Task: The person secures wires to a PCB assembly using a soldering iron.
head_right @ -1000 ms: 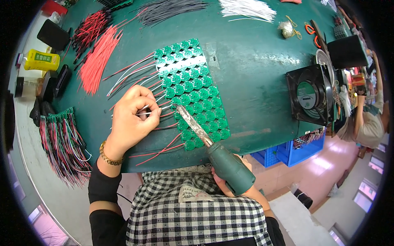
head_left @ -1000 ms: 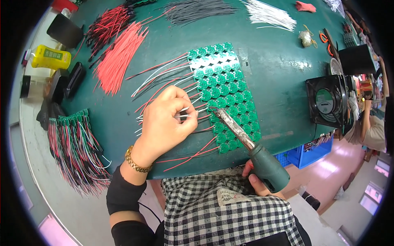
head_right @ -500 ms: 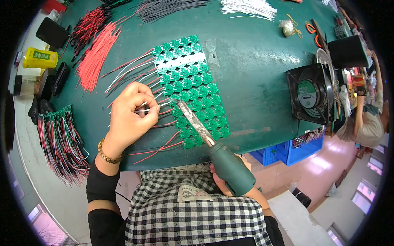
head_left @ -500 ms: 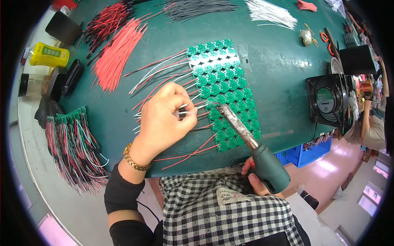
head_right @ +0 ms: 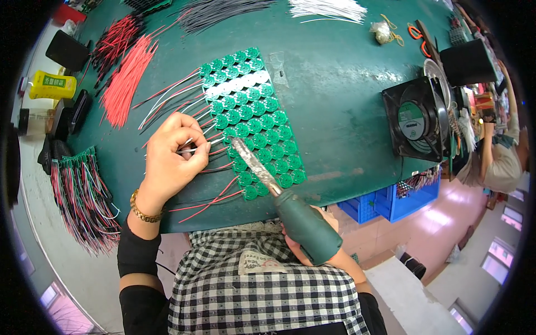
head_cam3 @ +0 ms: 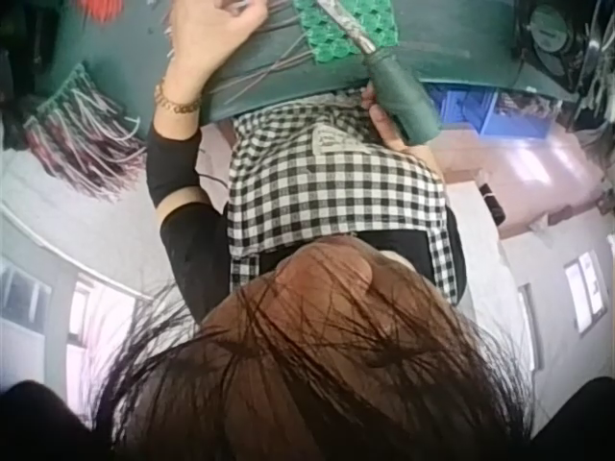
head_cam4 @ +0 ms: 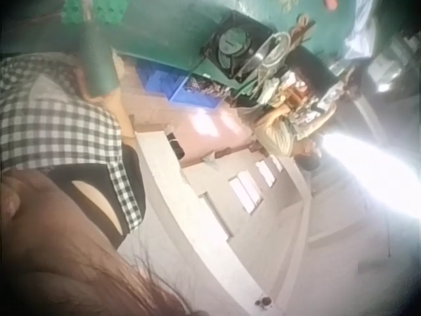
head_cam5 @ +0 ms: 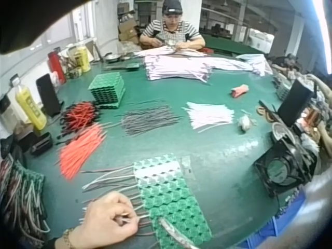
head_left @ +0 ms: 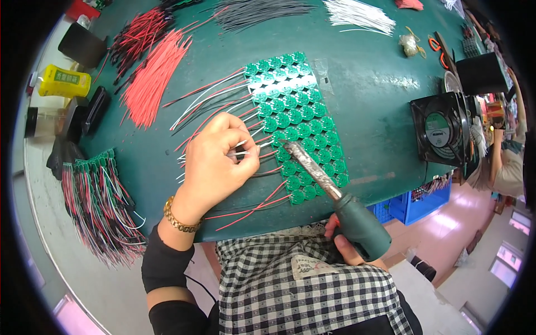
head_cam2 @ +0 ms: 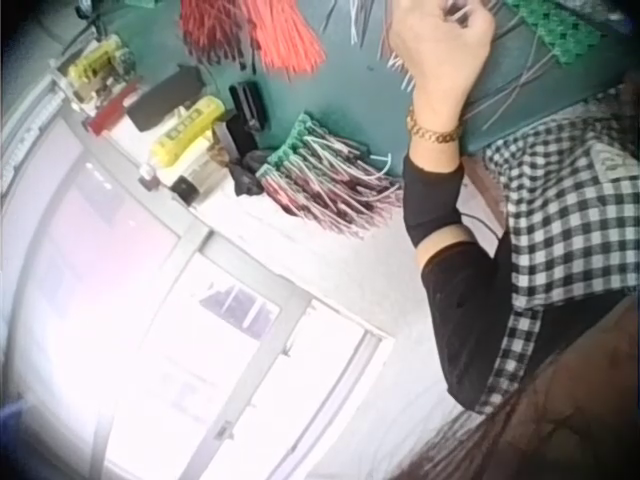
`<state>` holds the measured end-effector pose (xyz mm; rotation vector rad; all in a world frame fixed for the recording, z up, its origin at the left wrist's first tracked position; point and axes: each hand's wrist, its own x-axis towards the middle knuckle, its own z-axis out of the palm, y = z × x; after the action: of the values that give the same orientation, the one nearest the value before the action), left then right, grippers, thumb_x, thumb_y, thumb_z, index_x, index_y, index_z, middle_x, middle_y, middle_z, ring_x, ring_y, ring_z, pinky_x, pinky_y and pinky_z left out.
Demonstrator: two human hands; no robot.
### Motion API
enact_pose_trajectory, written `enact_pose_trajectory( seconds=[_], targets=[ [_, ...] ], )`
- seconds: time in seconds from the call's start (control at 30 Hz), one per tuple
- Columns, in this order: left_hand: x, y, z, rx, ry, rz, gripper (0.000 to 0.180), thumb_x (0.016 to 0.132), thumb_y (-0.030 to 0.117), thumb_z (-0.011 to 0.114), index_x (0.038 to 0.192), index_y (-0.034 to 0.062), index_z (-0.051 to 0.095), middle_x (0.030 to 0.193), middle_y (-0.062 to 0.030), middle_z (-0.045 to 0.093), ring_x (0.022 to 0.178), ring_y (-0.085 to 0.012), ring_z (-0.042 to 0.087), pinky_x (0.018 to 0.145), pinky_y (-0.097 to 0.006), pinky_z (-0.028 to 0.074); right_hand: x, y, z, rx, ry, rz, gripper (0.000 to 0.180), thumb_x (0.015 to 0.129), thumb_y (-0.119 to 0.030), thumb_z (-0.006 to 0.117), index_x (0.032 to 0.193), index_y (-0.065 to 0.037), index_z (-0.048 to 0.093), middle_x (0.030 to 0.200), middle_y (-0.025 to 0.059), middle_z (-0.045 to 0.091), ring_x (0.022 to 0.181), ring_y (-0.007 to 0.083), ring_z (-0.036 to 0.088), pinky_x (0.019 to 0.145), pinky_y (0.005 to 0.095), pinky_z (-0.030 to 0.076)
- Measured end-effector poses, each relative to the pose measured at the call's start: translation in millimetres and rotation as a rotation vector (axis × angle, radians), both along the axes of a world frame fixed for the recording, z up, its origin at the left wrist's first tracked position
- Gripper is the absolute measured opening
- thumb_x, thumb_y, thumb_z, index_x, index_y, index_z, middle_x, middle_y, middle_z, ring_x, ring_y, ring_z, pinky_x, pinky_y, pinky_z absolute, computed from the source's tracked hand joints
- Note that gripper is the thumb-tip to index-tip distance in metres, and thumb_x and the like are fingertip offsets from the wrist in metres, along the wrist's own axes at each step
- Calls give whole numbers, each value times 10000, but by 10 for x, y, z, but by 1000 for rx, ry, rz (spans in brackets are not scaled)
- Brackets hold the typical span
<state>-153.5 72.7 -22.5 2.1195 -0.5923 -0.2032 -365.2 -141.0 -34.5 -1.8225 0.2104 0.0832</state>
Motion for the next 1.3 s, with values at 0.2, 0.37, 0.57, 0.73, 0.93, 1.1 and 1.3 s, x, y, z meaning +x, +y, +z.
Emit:
enact_pose_trajectory(
  seconds=[0.2, 0.37, 0.57, 0.73, 0.93, 1.1, 1.3],
  targets=[
    [6, -5, -23, 6, -35, -13, 85, 692, 55, 697, 685, 33, 615, 801, -10, 578, 487, -75, 477, 470, -233, 396, -53, 22, -113, -117, 38, 56, 379, 662, -127, 731, 1017, -46, 628, 979, 160, 629, 779, 291, 647, 671, 353, 527],
    [-4, 4, -17, 7, -27, -4, 87, 691, 55, 698, 681, 35, 613, 805, -8, 581, 488, -77, 480, 470, -234, 397, -57, 44, -115, -94, 40, 32, 392, 657, -124, 741, 1019, -34, 622, 946, 153, 637, 774, 293, 644, 665, 344, 524],
    [0, 5, -15, 14, -36, -9, 89, 690, 57, 700, 678, 40, 614, 803, -9, 581, 492, -83, 487, 471, -236, 401, 36, 136, 205, 211, 126, -189, 607, 804, -449, 707, 1206, -33, 519, 826, 67, 578, 738, 175, 568, 679, 317, 462],
    [-3, 2, -2, 15, -41, -11, 84, 690, 56, 699, 682, 39, 618, 805, -10, 584, 494, -84, 486, 472, -237, 402, -5, 79, 143, 242, 148, -167, 558, 813, -416, 709, 1185, -42, 528, 865, 71, 584, 760, 173, 576, 707, 317, 469],
    [2, 5, -27, 2, -16, -3, 75, 688, 54, 697, 690, 34, 625, 810, -12, 587, 494, -83, 482, 472, -235, 399, 95, 99, 83, 80, 52, -5, 205, 764, -88, 629, 965, -53, 649, 860, 65, 676, 764, 210, 661, 690, 319, 528],
    [2, -1, -24, 8, -28, -8, 74, 691, 58, 694, 689, 35, 624, 808, -13, 587, 494, -88, 482, 474, -242, 400, 28, 103, 9, 29, 43, -19, 200, 761, -71, 621, 958, -61, 652, 833, 57, 675, 770, 216, 660, 681, 322, 531],
    [-3, 3, -28, 0, -46, -10, 71, 690, 58, 691, 689, 37, 624, 804, -16, 586, 494, -94, 488, 473, -247, 401, 69, 94, 43, -46, 20, 33, 201, 757, -69, 621, 955, -60, 656, 827, 64, 680, 770, 228, 665, 674, 332, 534]
  ],
)
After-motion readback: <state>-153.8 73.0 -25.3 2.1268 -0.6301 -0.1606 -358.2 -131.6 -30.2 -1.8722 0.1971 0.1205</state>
